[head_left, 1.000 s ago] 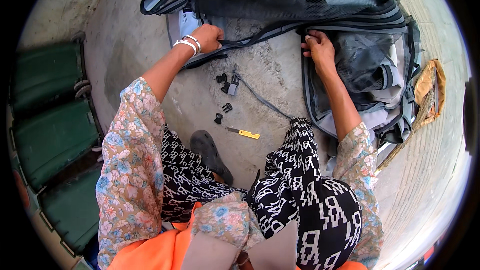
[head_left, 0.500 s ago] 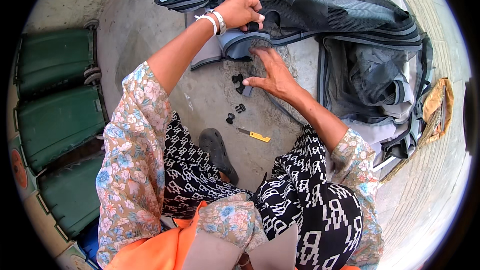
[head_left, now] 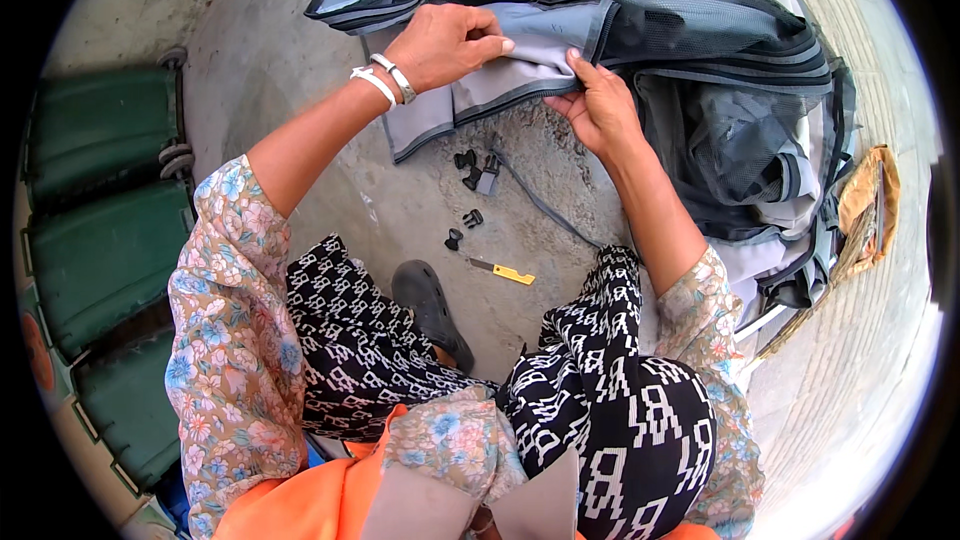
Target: The person sits on the ground and uses a yellow utility knife to cut a zipper off a gray fabric bag. They then remove the clear plastic window from the bag and separate the zipper from the fabric, handling the components with their hands.
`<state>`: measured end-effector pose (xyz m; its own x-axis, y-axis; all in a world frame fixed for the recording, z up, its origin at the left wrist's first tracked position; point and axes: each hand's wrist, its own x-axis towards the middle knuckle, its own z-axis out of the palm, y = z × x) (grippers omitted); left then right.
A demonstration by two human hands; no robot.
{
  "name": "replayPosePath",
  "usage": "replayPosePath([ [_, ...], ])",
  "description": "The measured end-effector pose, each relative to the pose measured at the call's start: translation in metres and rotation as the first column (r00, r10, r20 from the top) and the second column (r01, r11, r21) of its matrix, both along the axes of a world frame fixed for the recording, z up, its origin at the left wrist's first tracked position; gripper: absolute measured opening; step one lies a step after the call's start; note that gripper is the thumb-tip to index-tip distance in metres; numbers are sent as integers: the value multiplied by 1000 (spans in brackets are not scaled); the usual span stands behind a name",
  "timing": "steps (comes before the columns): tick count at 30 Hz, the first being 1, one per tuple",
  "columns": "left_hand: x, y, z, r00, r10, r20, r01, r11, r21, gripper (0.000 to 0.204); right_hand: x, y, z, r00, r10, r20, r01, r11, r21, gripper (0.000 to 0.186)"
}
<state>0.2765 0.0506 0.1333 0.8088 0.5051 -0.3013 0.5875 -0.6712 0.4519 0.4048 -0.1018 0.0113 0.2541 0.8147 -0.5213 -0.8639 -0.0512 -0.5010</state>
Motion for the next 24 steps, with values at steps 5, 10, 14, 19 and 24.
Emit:
replayPosePath([
  [5,-67,0,-40,851,-56,-522,157,976,150,40,11,12,2,998,-67,-8,67,998,-11,23],
  [10,-95,-18,-85,940,-201,-277,289,899,329,45,25,14,-5,995,-75,57,78,996,-51,22],
  [14,-115,11,-93,935,-219,-279,314,877,365,29,41,12,1,976,-206,77,214,969,-126,21],
  [19,-158,82,-39,983,-45,-178,87,968,236,22,122,3,-47,905,-396,158,421,887,-190,18],
  [24,-126,58,-5,977,176,-121,-188,978,-92,29,125,14,-49,863,-492,119,506,847,-165,19],
])
